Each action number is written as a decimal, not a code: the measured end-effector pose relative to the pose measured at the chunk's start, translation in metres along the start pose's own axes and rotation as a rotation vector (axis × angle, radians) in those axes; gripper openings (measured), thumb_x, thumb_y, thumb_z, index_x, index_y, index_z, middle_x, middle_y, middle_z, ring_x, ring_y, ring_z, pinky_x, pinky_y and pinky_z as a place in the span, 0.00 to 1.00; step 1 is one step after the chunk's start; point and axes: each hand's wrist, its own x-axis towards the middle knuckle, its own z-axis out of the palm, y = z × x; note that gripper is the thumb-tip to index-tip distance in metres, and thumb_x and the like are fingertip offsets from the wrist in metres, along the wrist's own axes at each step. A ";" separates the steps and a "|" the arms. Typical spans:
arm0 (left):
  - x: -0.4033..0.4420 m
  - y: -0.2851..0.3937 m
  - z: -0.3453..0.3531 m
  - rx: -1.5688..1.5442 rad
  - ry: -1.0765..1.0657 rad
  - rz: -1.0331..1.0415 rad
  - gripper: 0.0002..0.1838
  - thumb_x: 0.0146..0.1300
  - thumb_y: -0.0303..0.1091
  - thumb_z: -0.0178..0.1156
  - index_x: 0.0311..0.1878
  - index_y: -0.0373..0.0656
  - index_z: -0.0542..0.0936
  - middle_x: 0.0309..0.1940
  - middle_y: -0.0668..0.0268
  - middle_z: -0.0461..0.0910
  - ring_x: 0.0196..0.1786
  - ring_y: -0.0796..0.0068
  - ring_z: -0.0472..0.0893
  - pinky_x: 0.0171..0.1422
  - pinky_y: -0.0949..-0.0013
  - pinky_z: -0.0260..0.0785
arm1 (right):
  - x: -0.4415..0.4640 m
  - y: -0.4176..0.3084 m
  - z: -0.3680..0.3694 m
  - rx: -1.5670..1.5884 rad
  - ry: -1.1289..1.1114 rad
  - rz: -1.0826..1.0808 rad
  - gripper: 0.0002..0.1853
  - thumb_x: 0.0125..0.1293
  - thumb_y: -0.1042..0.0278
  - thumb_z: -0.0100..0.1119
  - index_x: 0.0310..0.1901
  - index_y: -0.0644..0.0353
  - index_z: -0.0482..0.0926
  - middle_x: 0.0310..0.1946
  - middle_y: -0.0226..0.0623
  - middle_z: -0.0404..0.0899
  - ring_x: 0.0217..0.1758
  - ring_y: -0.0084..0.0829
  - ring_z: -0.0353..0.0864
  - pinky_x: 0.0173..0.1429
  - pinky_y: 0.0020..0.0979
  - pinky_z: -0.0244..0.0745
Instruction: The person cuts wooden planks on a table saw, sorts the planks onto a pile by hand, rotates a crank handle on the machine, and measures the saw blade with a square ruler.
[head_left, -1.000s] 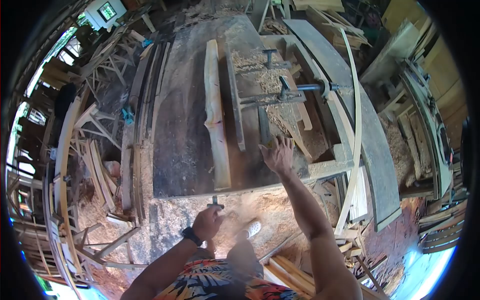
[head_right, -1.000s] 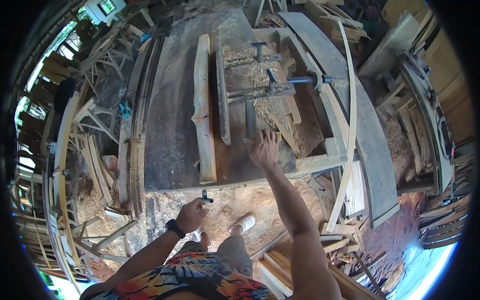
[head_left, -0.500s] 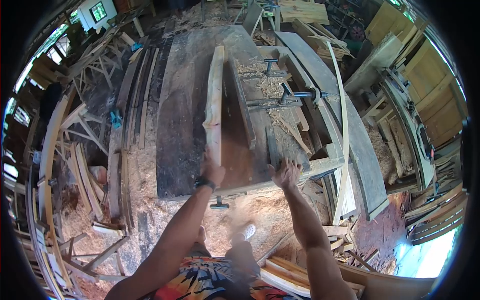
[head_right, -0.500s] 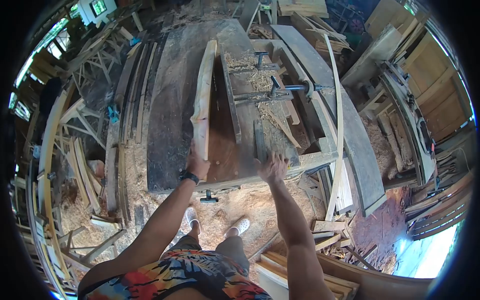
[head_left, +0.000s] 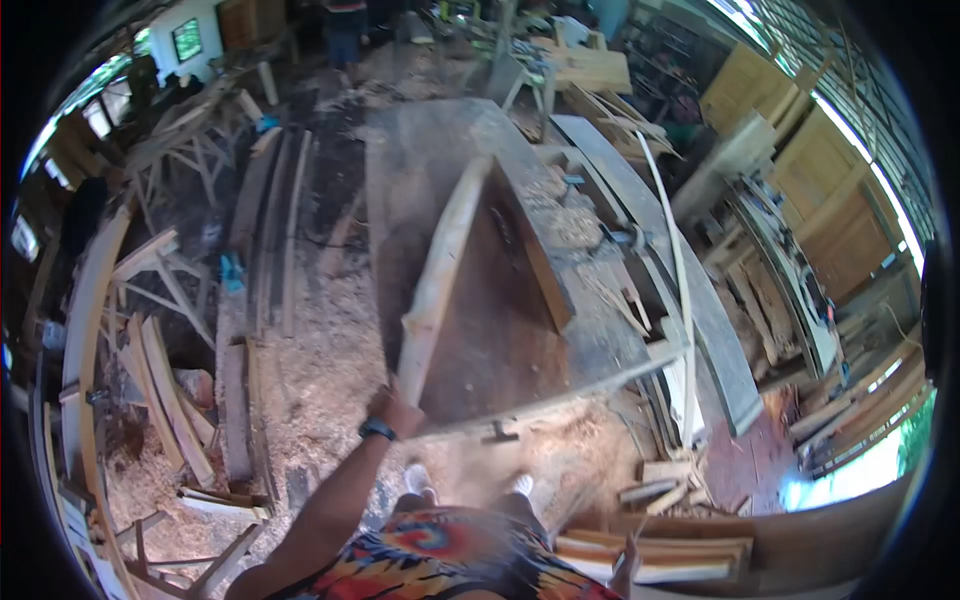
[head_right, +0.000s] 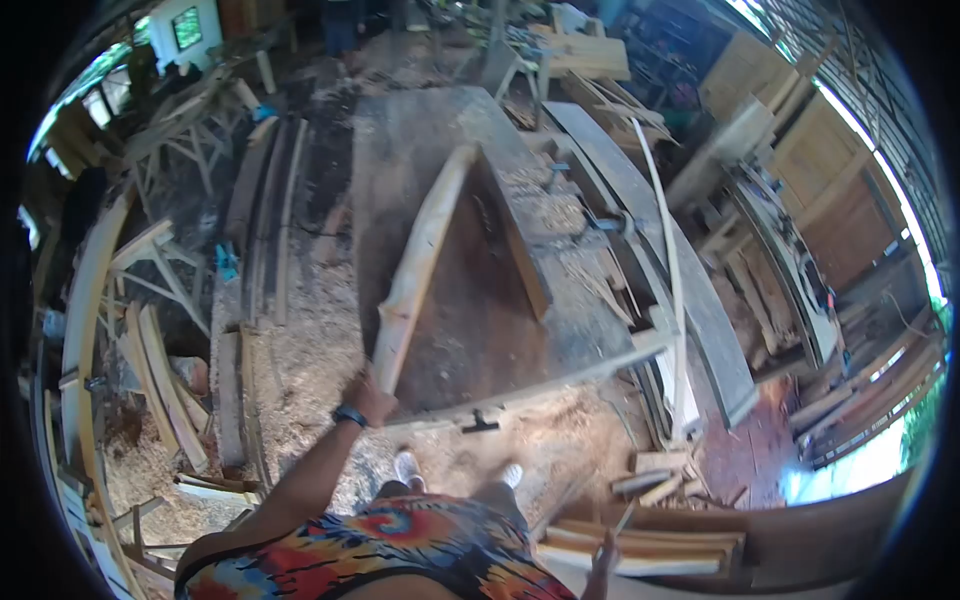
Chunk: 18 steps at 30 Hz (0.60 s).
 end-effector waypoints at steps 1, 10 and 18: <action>-0.011 0.000 0.023 0.033 0.070 0.018 0.53 0.45 0.49 0.68 0.72 0.31 0.56 0.50 0.39 0.79 0.51 0.43 0.82 0.55 0.50 0.76 | -0.015 -0.004 0.012 -0.029 0.034 0.069 0.20 0.67 0.49 0.61 0.40 0.63 0.85 0.36 0.32 0.83 0.38 0.23 0.76 0.42 0.32 0.70; -0.111 0.095 0.029 -0.583 -0.330 -0.146 0.56 0.50 0.68 0.67 0.62 0.22 0.64 0.49 0.38 0.80 0.54 0.49 0.83 0.57 0.54 0.75 | -0.059 -0.131 0.184 -0.194 -0.153 0.144 0.20 0.64 0.52 0.63 0.44 0.64 0.84 0.35 0.33 0.83 0.37 0.21 0.76 0.40 0.29 0.70; -0.098 0.174 0.094 -0.803 -0.362 -0.001 0.53 0.49 0.79 0.59 0.57 0.31 0.79 0.41 0.48 0.86 0.45 0.56 0.86 0.50 0.61 0.78 | -0.036 -0.148 0.189 -0.193 -0.294 0.068 0.21 0.62 0.54 0.66 0.47 0.64 0.83 0.34 0.33 0.83 0.36 0.20 0.76 0.38 0.27 0.70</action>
